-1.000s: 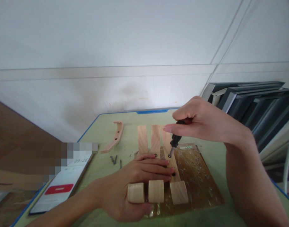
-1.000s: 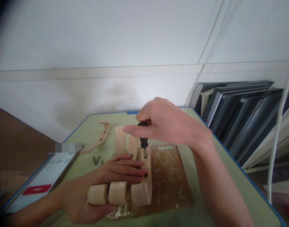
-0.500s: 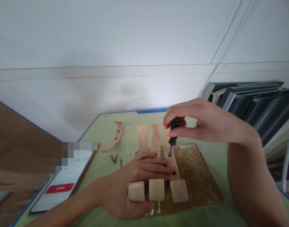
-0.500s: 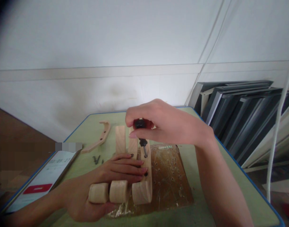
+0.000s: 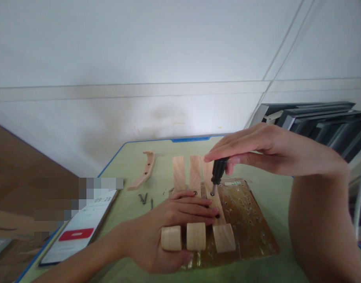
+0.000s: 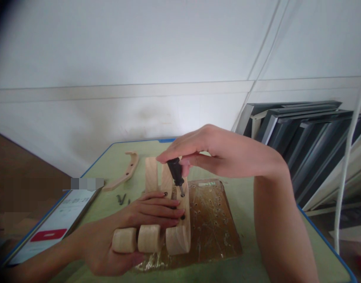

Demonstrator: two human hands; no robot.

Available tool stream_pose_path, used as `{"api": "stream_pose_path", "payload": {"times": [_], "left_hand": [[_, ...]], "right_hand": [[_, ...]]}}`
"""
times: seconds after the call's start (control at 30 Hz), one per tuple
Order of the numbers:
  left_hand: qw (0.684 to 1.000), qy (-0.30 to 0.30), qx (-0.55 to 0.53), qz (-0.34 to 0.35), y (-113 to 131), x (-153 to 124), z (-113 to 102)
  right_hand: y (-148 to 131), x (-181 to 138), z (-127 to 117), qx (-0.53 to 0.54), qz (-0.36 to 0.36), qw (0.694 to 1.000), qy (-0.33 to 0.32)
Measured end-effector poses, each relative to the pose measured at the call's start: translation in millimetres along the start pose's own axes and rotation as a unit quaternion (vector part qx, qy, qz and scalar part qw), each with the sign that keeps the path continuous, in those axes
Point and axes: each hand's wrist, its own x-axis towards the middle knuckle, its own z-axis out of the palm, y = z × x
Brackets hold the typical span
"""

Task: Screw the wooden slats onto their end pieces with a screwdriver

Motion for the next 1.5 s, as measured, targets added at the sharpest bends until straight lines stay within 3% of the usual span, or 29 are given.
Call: {"api": "stream_pose_path", "payload": {"times": [0.5, 0.9, 1.07, 1.5], "left_hand": [[1.0, -0.004, -0.001, -0.004, -0.3, 1.0, -0.6], [1.0, 0.01, -0.01, -0.002, -0.2, 1.5, 0.0], [1.0, -0.013, -0.004, 0.001, 0.3, 2.9, -3.6], [0.998, -0.007, 0.059, 0.014, -0.6, 1.4, -0.3]], "right_hand": [[1.7, -2.2, -0.1, 0.016, -0.015, 1.0, -0.02], [0.9, 0.9, 0.6, 0.036, 0.002, 0.999, 0.001], [-2.0, 1.1, -0.2, 0.0, 0.005, 1.0, 0.008], [0.6, 2.2, 0.9, -0.062, -0.028, 0.997, 0.031]]}}
